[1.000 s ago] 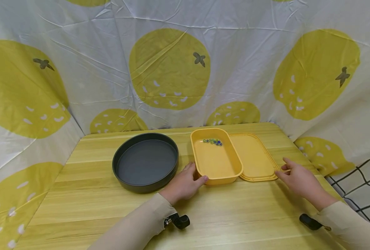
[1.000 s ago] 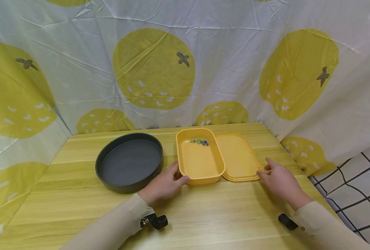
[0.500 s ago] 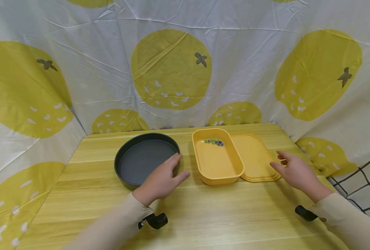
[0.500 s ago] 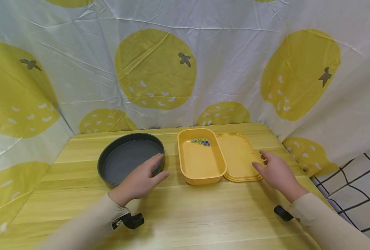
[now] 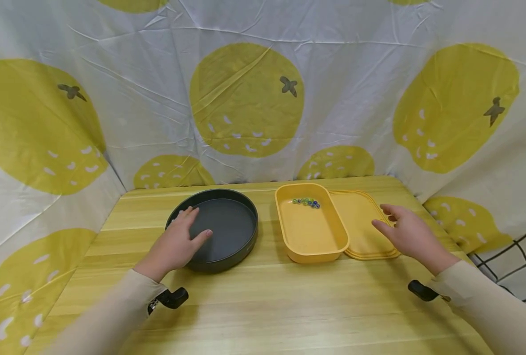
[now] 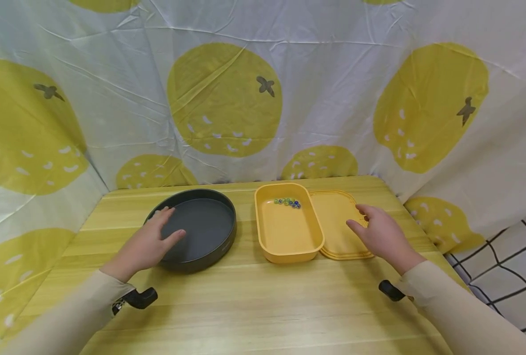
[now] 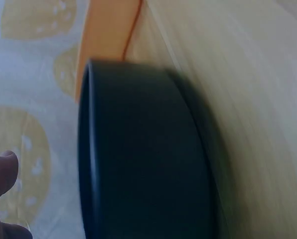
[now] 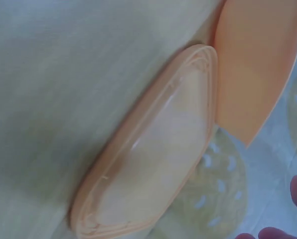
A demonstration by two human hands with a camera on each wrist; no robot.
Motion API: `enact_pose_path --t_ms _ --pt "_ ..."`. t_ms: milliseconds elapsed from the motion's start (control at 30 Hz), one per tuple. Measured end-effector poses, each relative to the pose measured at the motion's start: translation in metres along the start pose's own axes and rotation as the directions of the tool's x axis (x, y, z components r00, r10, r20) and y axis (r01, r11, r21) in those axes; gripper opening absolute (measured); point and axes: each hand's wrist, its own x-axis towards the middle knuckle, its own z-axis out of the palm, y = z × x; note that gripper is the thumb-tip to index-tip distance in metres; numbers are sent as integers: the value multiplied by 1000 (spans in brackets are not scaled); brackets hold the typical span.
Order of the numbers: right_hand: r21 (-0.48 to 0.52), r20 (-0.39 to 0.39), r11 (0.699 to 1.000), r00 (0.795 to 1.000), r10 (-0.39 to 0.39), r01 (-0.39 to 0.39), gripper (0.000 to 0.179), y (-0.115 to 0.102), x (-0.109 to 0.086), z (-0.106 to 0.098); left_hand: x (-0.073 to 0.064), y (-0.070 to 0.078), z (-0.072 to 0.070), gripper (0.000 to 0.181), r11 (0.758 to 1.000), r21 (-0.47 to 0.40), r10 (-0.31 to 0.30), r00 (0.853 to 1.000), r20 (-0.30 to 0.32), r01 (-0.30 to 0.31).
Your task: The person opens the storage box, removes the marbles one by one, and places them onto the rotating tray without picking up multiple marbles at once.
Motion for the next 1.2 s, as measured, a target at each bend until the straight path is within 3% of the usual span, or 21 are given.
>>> enact_pose_path --t_ms 200,467,700,967,1200 --pt "22 -17 999 999 -32 32 71 -16 12 -1 2 -39 -9 88 994 58 -87 996 -35 89" --pt "87 -24 994 998 -59 61 66 -47 37 5 2 -68 -8 96 986 32 -165 986 20 165" --pt "118 -22 990 997 -79 81 60 -71 60 15 6 -78 -1 100 982 -28 -183 980 76 186" --pt "137 4 986 995 -98 97 58 -94 89 25 8 -79 2 102 981 -82 -169 981 94 177" --pt "156 52 983 994 -101 92 52 -109 109 26 7 -77 4 104 974 -93 -192 971 143 206"
